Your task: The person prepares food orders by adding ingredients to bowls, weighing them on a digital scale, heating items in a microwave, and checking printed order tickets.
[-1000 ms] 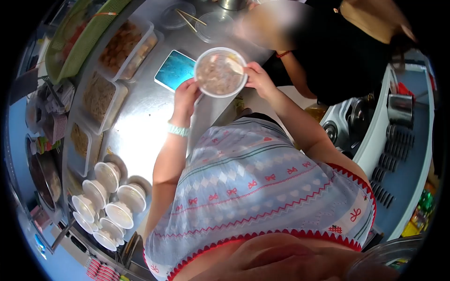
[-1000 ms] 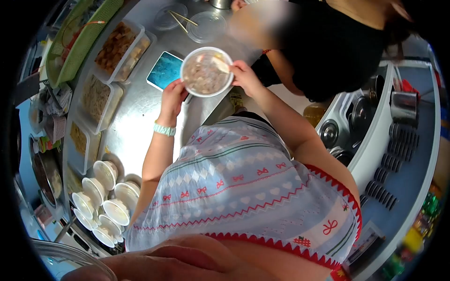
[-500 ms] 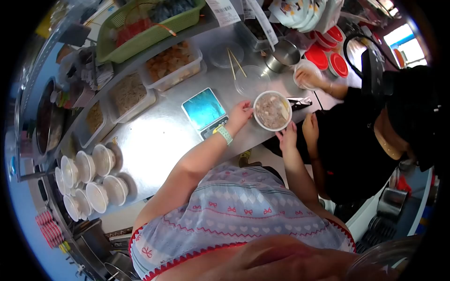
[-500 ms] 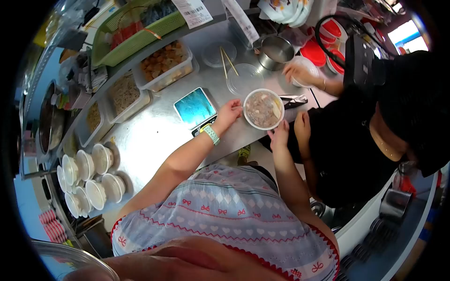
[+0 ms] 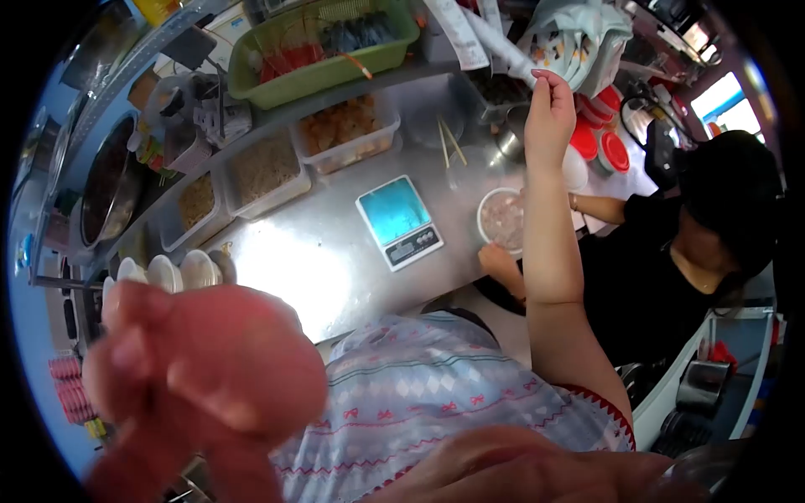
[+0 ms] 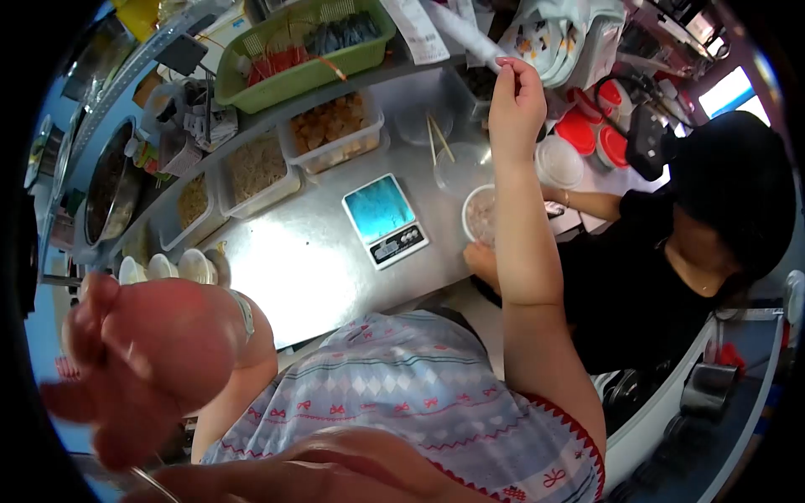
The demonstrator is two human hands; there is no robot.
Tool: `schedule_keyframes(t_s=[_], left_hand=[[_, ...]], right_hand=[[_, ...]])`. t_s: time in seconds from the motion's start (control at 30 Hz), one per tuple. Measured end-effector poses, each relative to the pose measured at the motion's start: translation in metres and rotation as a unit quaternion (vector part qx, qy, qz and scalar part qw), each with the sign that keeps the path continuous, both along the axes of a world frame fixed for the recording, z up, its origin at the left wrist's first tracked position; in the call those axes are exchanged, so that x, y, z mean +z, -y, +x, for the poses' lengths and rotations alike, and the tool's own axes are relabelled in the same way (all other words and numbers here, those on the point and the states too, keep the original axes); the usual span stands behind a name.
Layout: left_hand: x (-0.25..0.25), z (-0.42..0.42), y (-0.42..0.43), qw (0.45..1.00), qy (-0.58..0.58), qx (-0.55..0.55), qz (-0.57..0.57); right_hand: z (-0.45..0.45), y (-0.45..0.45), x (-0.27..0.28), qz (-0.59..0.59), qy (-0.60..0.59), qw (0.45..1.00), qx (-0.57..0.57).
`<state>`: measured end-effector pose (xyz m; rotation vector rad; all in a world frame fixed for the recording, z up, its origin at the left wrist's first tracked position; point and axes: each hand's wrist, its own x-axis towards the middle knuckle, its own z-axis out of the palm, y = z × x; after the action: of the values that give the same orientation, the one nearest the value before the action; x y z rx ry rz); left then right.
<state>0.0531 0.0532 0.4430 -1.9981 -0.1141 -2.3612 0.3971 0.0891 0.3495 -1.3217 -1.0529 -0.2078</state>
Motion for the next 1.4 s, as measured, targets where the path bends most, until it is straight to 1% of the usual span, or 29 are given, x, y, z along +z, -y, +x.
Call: schedule_keyframes(t_s=[0.07,0.1,0.13,0.2,0.27,0.33,0.37,0.43,0.47,0.53,0.57,0.6,0.67,0.7,0.73,0.77,0.8,0.83,0.9,0.93,0.97,1.0,1.03,1.07,1.13,1.17,1.27,1.33,1.4], left_hand=[[0.003,0.006,-0.006,0.999,0.043,0.019,-0.015],[-0.001,0.011,-0.004,0.999,0.034,0.014,-0.037],[-0.006,0.016,0.0,0.997,-0.002,0.005,-0.073],[-0.023,0.031,-0.004,0.976,-0.139,-0.002,-0.169],[-0.036,0.057,-0.012,0.955,-0.206,-0.049,-0.21],[-0.047,0.082,-0.02,0.923,-0.261,-0.111,-0.26],[-0.051,0.095,-0.023,0.922,-0.263,-0.109,-0.262],[-0.056,0.123,-0.029,0.888,-0.288,-0.116,-0.34],[-0.061,0.135,-0.034,0.888,-0.287,-0.112,-0.341],[-0.07,0.153,-0.044,0.791,-0.239,-0.245,-0.507],[-0.073,0.158,-0.053,0.789,-0.236,-0.254,-0.508],[-0.076,0.163,-0.058,0.79,-0.235,-0.249,-0.508],[-0.079,0.173,-0.066,0.759,-0.158,-0.308,-0.551],[-0.079,0.173,-0.067,0.761,-0.156,-0.304,-0.552],[-0.08,0.171,-0.068,0.751,-0.16,-0.295,-0.569],[-0.08,0.17,-0.068,0.74,-0.165,-0.286,-0.586],[-0.084,0.17,-0.069,0.739,-0.165,-0.285,-0.588],[-0.089,0.171,-0.07,0.737,-0.156,-0.294,-0.588],[-0.089,0.174,-0.069,0.737,-0.147,-0.305,-0.585],[-0.087,0.176,-0.064,0.733,-0.142,-0.293,-0.597],[-0.088,0.178,-0.058,0.725,-0.145,-0.286,-0.61],[-0.093,0.177,-0.057,0.743,-0.151,-0.287,-0.585],[-0.094,0.175,-0.049,0.742,-0.159,-0.265,-0.595],[-0.103,0.173,-0.047,0.76,-0.165,-0.259,-0.573],[-0.117,0.17,-0.037,0.744,-0.159,-0.265,-0.592],[-0.13,0.165,-0.033,0.747,-0.171,-0.263,-0.586],[-0.179,0.142,-0.018,0.685,-0.196,-0.277,-0.644],[-0.212,0.121,-0.007,0.659,-0.22,-0.246,-0.676],[-0.241,0.106,0.006,0.611,-0.218,-0.235,-0.724]], right_hand=[[0.011,-0.002,0.03,-0.086,-0.027,0.996,0.012],[0.034,-0.007,0.029,-0.073,-0.011,0.997,0.034],[0.043,-0.011,0.033,-0.078,-0.012,0.996,0.03],[0.062,-0.032,0.043,-0.024,-0.108,0.992,0.06],[0.085,-0.068,0.036,-0.049,-0.036,0.994,0.093],[0.096,-0.104,0.031,-0.105,0.04,0.993,0.038],[0.097,-0.109,0.025,-0.106,0.038,0.993,0.04],[0.088,-0.117,0.022,-0.069,0.105,0.992,0.012],[0.082,-0.122,0.021,-0.048,0.139,0.989,-0.002],[0.062,-0.122,0.019,-0.009,0.201,0.979,-0.027],[0.054,-0.116,0.022,0.028,0.25,0.966,-0.064],[0.055,-0.115,0.021,0.031,0.249,0.966,-0.059],[0.064,-0.116,0.024,0.005,0.226,0.974,0.018],[0.074,-0.126,0.031,-0.147,-0.115,0.958,0.217],[0.066,-0.112,0.046,-0.145,0.028,0.965,0.216],[0.073,-0.111,0.058,-0.186,-0.135,0.887,0.4],[0.08,-0.109,0.066,-0.215,-0.29,0.748,0.557],[0.072,-0.108,0.073,-0.216,-0.291,0.747,0.557],[0.052,-0.113,0.082,-0.275,-0.256,0.817,0.438],[0.053,-0.122,0.08,-0.26,-0.18,0.791,0.524],[0.054,-0.13,0.074,-0.284,-0.209,0.787,0.507],[0.052,-0.134,0.065,-0.246,-0.227,0.787,0.519],[0.06,-0.137,0.049,-0.226,-0.194,0.797,0.526],[0.057,-0.117,0.046,-0.234,-0.178,0.84,0.456],[0.064,-0.064,0.04,-0.254,-0.215,0.814,0.476],[0.076,-0.038,0.037,-0.22,-0.292,0.822,0.436],[0.178,0.001,0.002,-0.172,-0.438,0.841,0.267],[0.252,0.021,-0.01,-0.154,-0.424,0.874,0.182],[0.308,0.039,-0.008,-0.138,-0.378,0.907,0.12]])
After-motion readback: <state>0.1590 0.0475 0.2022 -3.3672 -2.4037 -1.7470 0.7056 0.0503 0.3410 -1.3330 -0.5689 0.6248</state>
